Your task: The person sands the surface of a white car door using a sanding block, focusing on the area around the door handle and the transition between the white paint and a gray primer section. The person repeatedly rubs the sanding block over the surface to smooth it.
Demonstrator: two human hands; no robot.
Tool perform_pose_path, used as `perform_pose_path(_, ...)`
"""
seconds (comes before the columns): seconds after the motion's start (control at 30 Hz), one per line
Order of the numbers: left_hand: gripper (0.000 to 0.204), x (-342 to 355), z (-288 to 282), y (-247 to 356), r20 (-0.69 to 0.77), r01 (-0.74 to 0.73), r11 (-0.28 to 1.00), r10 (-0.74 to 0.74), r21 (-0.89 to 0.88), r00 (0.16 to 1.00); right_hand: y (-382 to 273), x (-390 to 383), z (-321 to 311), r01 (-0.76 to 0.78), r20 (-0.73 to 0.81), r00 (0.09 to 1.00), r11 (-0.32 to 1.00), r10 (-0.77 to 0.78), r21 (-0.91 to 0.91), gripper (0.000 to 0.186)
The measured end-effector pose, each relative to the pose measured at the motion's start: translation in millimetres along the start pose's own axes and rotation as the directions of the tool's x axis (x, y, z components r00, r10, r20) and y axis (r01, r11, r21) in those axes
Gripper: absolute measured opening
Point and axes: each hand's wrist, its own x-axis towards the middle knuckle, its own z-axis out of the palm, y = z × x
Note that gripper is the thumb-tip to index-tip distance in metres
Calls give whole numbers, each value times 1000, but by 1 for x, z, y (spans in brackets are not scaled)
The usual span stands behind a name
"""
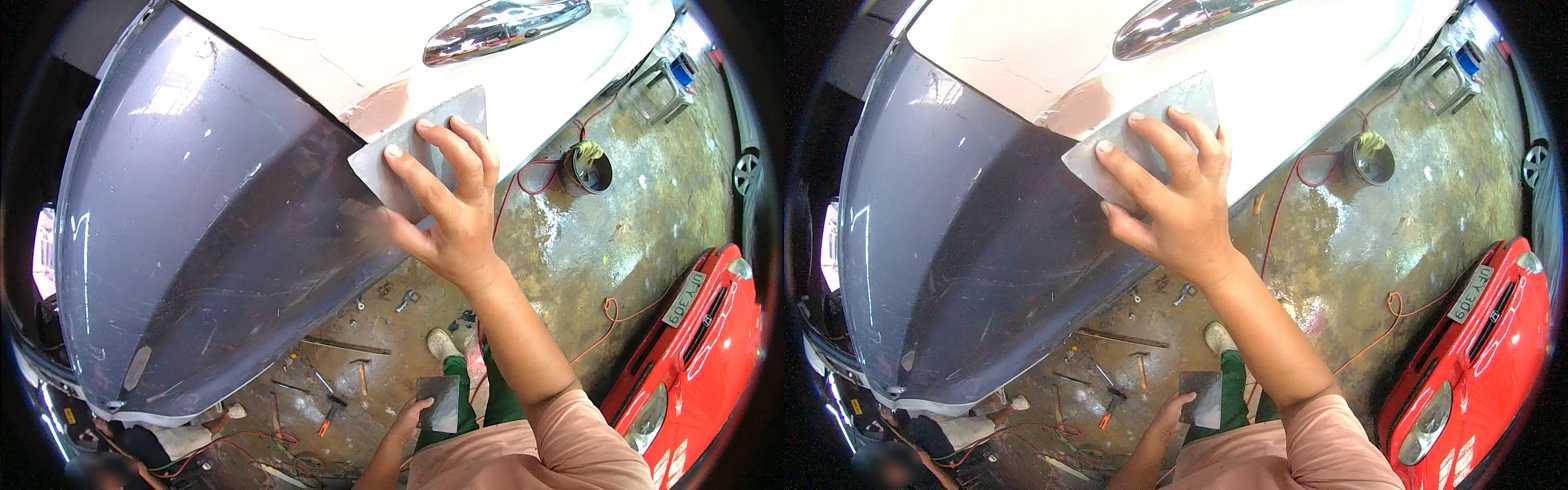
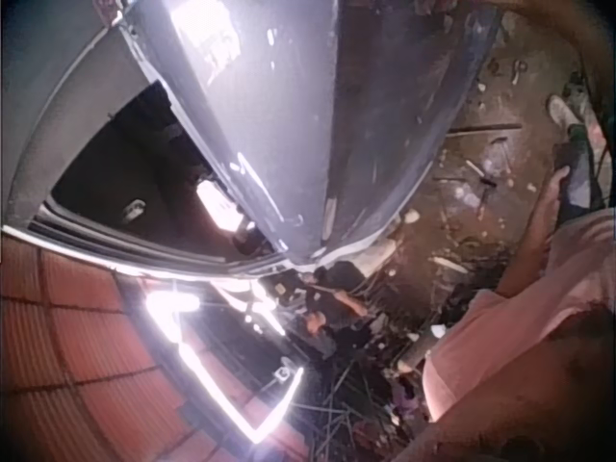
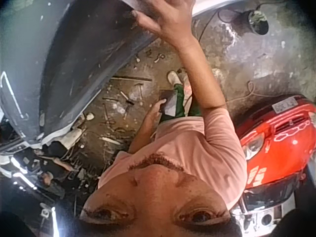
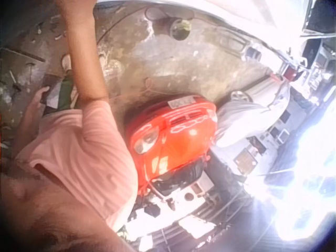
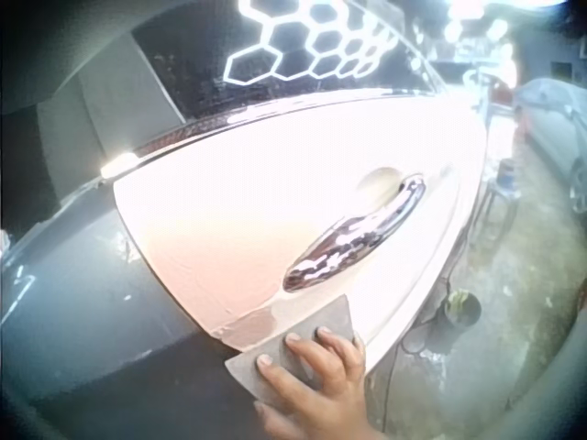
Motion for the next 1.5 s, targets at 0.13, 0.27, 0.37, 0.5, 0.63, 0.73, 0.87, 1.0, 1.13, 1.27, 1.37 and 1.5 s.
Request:
perform_pose_path(0.13,40,4,-3,-8,32,1,1000,-1,-25,999,-4,14,-10,17,-68,998,1000,-15,25,69)
perform_pose_path(0.27,41,10,-6,-14,58,-6,1000,7,-26,998,5,24,-4,56,-98,994,998,-55,-1,70)
perform_pose_path(0.37,40,8,0,-11,65,-25,999,26,-19,998,13,16,-2,76,-65,995,997,-78,-35,71)
perform_pose_path(0.5,39,11,2,-12,70,-13,999,15,-33,997,22,3,-6,78,16,997,993,-77,-91,72)
perform_pose_path(0.63,35,8,9,-9,107,-10,999,14,-41,994,24,0,-29,103,183,981,980,-71,-170,73)
perform_pose_path(0.73,35,8,11,-11,109,-32,999,35,-33,993,19,2,-42,92,237,970,980,-48,-177,74)
perform_pose_path(0.87,35,4,13,-11,118,-27,999,30,-23,993,12,10,-35,82,132,989,991,-67,-108,74)
perform_pose_path(1.0,35,0,12,-9,80,-6,1000,7,-13,997,13,9,-15,70,58,996,995,-66,-70,73)
perform_pose_path(1.13,35,-7,19,-4,44,-11,1000,12,-17,999,12,-3,-22,63,174,984,990,-40,-130,69)
perform_pose_path(1.27,37,-42,47,20,26,-147,988,148,-51,989,1,-15,-65,-32,352,933,991,75,-127,64)
perform_pose_path(1.37,40,-82,81,58,-71,-332,934,325,-131,943,-14,-34,-116,-173,446,881,985,156,-3,63)
perform_pose_path(1.5,39,-174,159,149,5,-629,736,651,-249,759,-58,-57,-189,-586,573,769,669,282,457,70)
